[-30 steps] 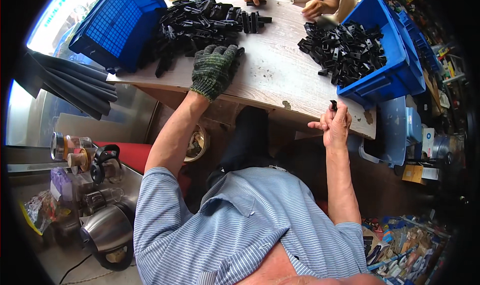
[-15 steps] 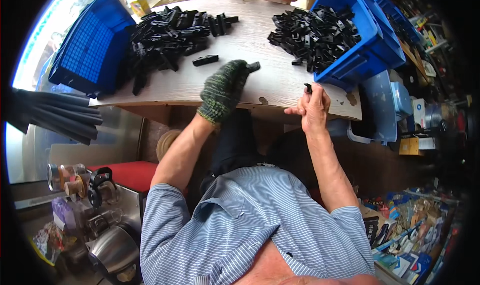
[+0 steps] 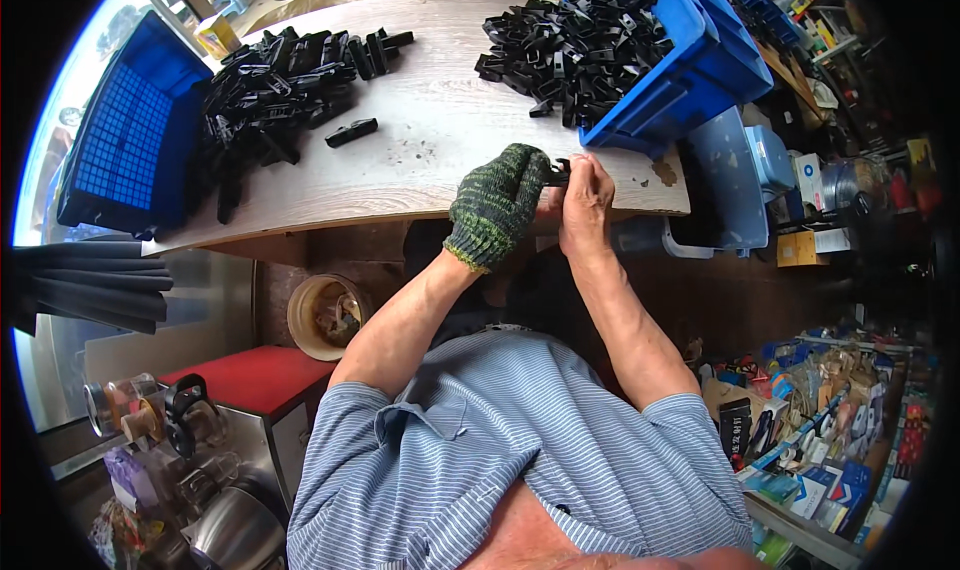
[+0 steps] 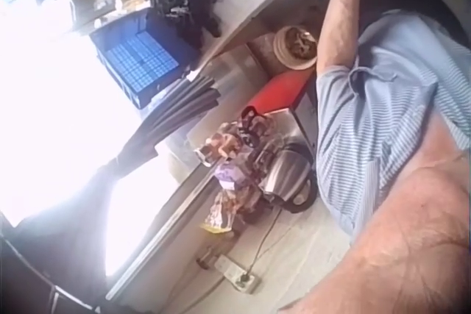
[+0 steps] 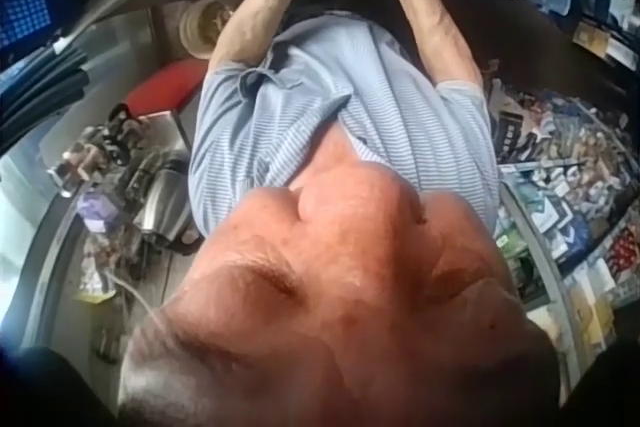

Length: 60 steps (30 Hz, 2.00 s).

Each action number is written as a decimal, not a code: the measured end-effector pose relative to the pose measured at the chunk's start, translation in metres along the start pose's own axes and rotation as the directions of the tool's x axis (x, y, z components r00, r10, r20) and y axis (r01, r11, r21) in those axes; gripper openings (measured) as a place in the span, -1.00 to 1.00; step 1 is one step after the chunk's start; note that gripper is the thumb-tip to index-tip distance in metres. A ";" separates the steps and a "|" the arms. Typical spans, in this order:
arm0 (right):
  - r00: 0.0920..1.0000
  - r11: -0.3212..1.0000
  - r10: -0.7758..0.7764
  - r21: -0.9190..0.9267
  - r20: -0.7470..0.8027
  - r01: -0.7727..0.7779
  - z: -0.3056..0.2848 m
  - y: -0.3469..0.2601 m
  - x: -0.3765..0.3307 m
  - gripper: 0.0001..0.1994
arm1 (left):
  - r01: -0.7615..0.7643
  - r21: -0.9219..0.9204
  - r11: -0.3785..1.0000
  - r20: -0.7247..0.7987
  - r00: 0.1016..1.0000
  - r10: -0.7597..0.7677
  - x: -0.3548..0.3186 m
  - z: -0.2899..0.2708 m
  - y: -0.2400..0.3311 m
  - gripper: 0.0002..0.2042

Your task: Sorting small black plastic components from one blue bin into another at a workbench.

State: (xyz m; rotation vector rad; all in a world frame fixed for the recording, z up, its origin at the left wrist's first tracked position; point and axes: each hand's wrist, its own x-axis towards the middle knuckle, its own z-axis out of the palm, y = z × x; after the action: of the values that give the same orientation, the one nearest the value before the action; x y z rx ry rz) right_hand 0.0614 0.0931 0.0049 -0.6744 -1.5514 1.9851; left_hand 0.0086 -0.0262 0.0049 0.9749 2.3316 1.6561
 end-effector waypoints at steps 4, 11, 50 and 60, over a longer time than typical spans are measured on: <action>0.995 0.988 -0.094 -0.120 0.019 0.096 -0.010 0.010 -0.003 -0.74 | -0.064 0.216 0.974 -0.098 0.991 0.087 -0.004 0.023 0.018 -0.61; 0.999 1.000 0.019 -0.013 -0.043 -0.019 -0.004 0.005 -0.009 -0.73 | -0.289 0.562 0.775 -0.040 0.927 0.374 -0.012 0.019 -0.012 -0.45; 0.755 0.998 0.046 -0.007 -0.655 -0.067 -0.164 -0.089 0.094 -0.54 | -0.087 0.574 0.814 -0.037 0.991 0.132 0.093 0.015 -0.018 -0.80; 0.979 0.979 0.175 -0.126 0.102 -0.161 -0.072 -0.043 0.032 -0.62 | 0.036 -0.404 0.914 -0.075 0.995 -0.072 0.050 0.041 -0.014 -0.60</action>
State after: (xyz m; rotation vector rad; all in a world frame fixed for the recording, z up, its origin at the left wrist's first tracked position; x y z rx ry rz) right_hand 0.0902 0.1748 0.0291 -0.7757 -1.7396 2.0995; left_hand -0.0183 0.0322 -0.0105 0.7568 1.9206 2.0782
